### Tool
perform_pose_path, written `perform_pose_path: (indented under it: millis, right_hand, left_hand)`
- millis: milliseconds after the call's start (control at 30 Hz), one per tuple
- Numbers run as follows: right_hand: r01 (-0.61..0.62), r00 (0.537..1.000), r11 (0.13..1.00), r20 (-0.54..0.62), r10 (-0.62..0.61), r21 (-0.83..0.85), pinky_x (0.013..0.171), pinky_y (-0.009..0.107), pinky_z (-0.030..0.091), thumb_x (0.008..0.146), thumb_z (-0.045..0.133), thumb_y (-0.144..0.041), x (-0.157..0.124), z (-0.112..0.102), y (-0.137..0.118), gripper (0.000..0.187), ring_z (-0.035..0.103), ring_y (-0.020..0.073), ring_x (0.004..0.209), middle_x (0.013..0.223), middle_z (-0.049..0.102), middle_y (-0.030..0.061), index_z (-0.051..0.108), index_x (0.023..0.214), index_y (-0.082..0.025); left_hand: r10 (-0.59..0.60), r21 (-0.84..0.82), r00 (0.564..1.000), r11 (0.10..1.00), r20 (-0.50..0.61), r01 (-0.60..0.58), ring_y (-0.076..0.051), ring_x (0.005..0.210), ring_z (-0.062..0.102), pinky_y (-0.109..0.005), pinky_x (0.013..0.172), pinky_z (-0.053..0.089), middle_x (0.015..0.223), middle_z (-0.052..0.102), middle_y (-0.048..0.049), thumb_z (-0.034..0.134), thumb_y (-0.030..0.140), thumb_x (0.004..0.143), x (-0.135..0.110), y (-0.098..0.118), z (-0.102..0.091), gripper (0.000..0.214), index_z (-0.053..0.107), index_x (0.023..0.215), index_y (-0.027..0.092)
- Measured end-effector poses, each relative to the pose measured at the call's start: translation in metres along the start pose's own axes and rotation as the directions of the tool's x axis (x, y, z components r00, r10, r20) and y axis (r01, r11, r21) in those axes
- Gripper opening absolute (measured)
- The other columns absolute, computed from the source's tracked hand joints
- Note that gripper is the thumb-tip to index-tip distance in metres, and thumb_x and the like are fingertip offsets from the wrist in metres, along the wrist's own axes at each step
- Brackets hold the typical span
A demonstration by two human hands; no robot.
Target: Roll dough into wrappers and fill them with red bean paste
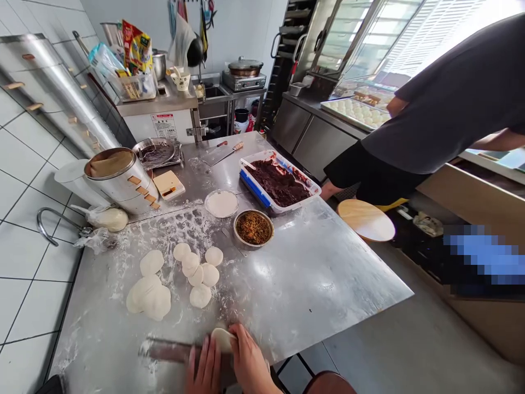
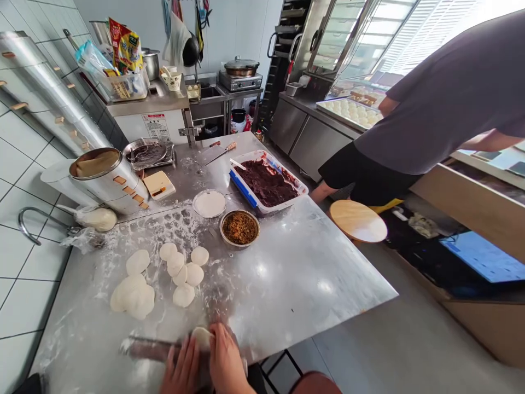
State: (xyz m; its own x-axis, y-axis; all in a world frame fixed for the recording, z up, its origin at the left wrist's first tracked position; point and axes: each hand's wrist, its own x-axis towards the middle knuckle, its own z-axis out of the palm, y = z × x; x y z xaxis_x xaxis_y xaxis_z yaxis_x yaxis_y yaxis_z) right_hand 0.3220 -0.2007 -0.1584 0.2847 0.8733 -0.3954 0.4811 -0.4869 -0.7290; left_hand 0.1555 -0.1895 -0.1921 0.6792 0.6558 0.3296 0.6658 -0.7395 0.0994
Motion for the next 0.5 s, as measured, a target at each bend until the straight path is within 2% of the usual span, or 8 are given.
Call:
perform_pose_path:
  millis: [67, 133, 167, 233, 300, 367, 433, 500]
  right_hand:
    - [0.022, 1.0, 1.0, -0.005, -0.022, -0.003, 0.1, 0.04, 0.047, 0.097, 0.04, -0.02, 0.005, 0.001, 0.001, 0.028, 0.066, 0.0271, 0.11, 0.106, 0.072, 0.0098, 0.068, 0.103, -0.023]
    - [0.03, 1.0, 1.0, -0.001, -0.03, 0.001, 0.098, 0.039, 0.048, 0.093, 0.049, -0.022, 0.011, -0.001, 0.002, 0.021, 0.066, 0.0277, 0.107, 0.102, 0.072, 0.0078, 0.07, 0.089, -0.025]
    - [0.02, 1.0, 1.0, -0.002, -0.02, 0.006, 0.093, 0.038, 0.05, 0.094, 0.049, -0.023, 0.012, -0.002, 0.002, 0.022, 0.067, 0.0269, 0.102, 0.1, 0.071, 0.0077, 0.069, 0.084, -0.025]
    - [-0.016, 1.0, 1.0, -0.017, 0.016, 0.02, 0.084, 0.036, 0.052, 0.099, 0.039, -0.026, 0.006, -0.003, 0.004, 0.03, 0.069, 0.025, 0.092, 0.097, 0.071, 0.0087, 0.066, 0.085, -0.024]
    - [-0.038, 0.999, 0.999, -0.037, 0.039, 0.031, 0.085, 0.036, 0.052, 0.102, 0.029, -0.025, -0.001, -0.002, 0.004, 0.036, 0.069, 0.0243, 0.092, 0.099, 0.072, 0.0102, 0.065, 0.096, -0.023]
    - [-0.026, 0.998, 0.999, -0.049, 0.027, 0.029, 0.095, 0.038, 0.05, 0.1, 0.032, -0.021, -0.001, 0.0, 0.004, 0.033, 0.068, 0.0256, 0.105, 0.107, 0.073, 0.0112, 0.065, 0.106, -0.022]
    - [0.002, 0.999, 1.0, -0.046, -0.001, 0.019, 0.102, 0.04, 0.047, 0.094, 0.043, -0.019, 0.006, 0.0, 0.003, 0.027, 0.066, 0.0279, 0.114, 0.11, 0.073, 0.0099, 0.068, 0.104, -0.024]
    - [0.012, 0.999, 1.0, -0.036, -0.012, 0.019, 0.099, 0.04, 0.048, 0.091, 0.049, -0.02, 0.01, -0.002, 0.002, 0.022, 0.066, 0.0284, 0.109, 0.105, 0.073, 0.0083, 0.07, 0.092, -0.026]
  left_hand:
    - [-0.038, 0.011, 0.993, 0.999, 0.11, 0.037, -0.037, 0.156, 0.035, -0.061, 0.125, 0.035, 0.169, 0.036, -0.0166, 0.065, 0.045, 0.088, 0.007, -0.002, 0.008, 0.092, 0.025, 0.164, 0.013]
    - [-0.041, 0.042, 0.986, 0.999, 0.16, 0.034, -0.037, 0.158, 0.031, -0.06, 0.127, 0.034, 0.169, 0.033, -0.0176, 0.065, 0.051, 0.086, 0.003, -0.001, 0.013, 0.096, 0.026, 0.163, 0.009]
    - [0.006, 0.059, 0.995, 0.998, 0.101, -0.012, -0.035, 0.161, 0.025, -0.059, 0.128, 0.032, 0.17, 0.032, -0.0154, 0.064, 0.048, 0.086, -0.004, 0.0, 0.014, 0.096, 0.023, 0.164, 0.011]
    - [0.075, 0.111, 0.993, 0.992, -0.091, -0.064, -0.027, 0.164, 0.008, -0.057, 0.132, 0.023, 0.171, 0.03, -0.0093, 0.066, 0.031, 0.084, -0.019, 0.003, 0.013, 0.1, 0.01, 0.166, 0.017]
    - [0.088, 0.127, 0.982, 0.99, -0.166, -0.068, -0.024, 0.164, 0.003, -0.058, 0.133, 0.02, 0.17, 0.032, -0.0089, 0.065, 0.024, 0.083, -0.023, 0.005, 0.013, 0.102, 0.007, 0.166, 0.017]
    - [0.04, 0.09, 0.997, 0.995, -0.059, -0.035, -0.03, 0.163, 0.016, -0.06, 0.13, 0.027, 0.168, 0.036, -0.0139, 0.065, 0.033, 0.086, -0.011, 0.004, 0.015, 0.095, 0.016, 0.165, 0.013]
    - [-0.012, 0.046, 0.994, 0.999, 0.111, 0.007, -0.035, 0.159, 0.03, -0.061, 0.127, 0.033, 0.168, 0.037, -0.0177, 0.063, 0.046, 0.088, 0.002, 0.003, 0.018, 0.092, 0.025, 0.163, 0.01]
    - [0.007, 0.042, 0.992, 0.999, 0.124, -0.012, -0.035, 0.16, 0.028, -0.06, 0.129, 0.031, 0.17, 0.033, -0.0164, 0.064, 0.047, 0.086, 0.0, 0.004, 0.02, 0.093, 0.025, 0.163, 0.01]
